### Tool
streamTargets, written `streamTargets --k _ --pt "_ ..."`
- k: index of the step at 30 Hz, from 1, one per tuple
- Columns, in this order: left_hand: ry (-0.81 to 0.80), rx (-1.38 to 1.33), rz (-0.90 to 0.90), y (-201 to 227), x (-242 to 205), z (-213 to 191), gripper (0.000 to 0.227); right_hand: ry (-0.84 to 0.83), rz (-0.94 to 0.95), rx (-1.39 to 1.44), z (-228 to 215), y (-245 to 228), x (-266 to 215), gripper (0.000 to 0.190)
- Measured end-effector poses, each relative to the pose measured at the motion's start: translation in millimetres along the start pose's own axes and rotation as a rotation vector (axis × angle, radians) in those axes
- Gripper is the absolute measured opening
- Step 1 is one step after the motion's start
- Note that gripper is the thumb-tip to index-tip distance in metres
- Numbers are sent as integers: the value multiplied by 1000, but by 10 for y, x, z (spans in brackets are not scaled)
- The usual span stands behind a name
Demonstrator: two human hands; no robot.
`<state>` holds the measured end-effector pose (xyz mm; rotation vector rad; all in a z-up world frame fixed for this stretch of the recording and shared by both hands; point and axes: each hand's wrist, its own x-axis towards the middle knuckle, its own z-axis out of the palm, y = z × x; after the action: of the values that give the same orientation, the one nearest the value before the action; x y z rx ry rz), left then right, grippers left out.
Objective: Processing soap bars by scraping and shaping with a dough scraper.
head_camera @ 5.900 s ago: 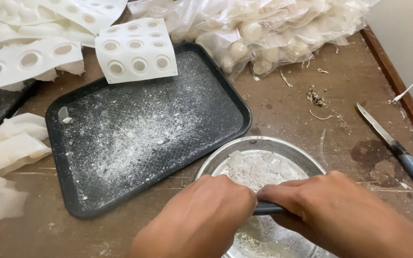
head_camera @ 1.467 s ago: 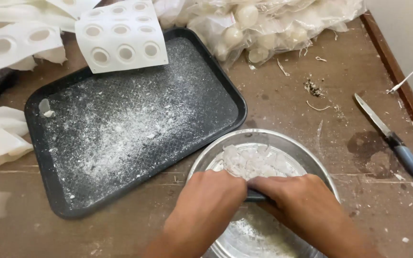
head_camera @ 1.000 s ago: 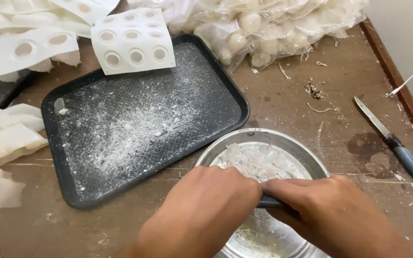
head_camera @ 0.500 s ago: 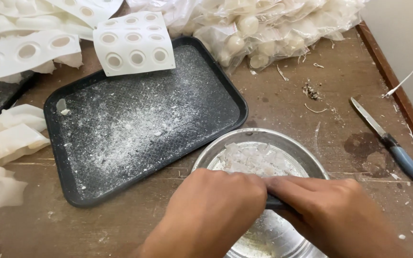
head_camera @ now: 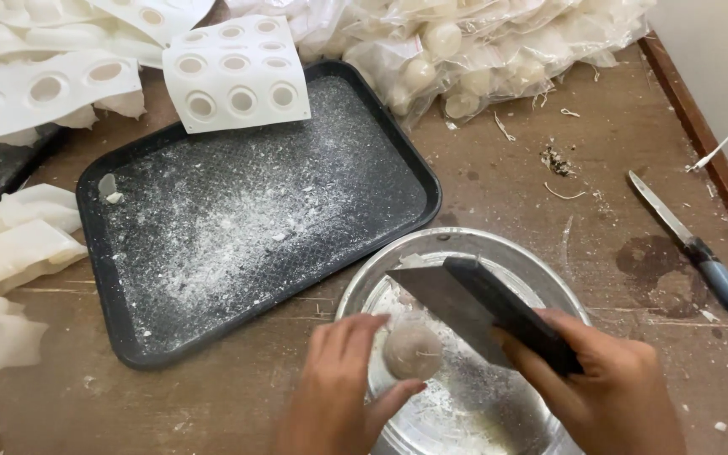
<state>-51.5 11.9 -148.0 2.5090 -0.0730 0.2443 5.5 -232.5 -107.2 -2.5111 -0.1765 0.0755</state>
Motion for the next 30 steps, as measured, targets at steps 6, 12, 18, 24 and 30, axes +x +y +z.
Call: streamTargets --k 6,12,18,24,30 --pt "-127 -197 -45 22 15 163 47 -43 -66 78 221 156 -96 28" --pt "-22 -296 -54 17 -33 197 40 -109 -173 -77 163 591 -216 39" --pt "13 -337 -6 -3 -42 231 39 -108 -145 -139 169 453 -174 37" --pt "64 -313 30 -95 -86 338 37 -22 -164 -86 13 241 -128 40" --pt "63 -299 39 -138 -86 402 37 -217 -100 -201 16 -121 59 34"
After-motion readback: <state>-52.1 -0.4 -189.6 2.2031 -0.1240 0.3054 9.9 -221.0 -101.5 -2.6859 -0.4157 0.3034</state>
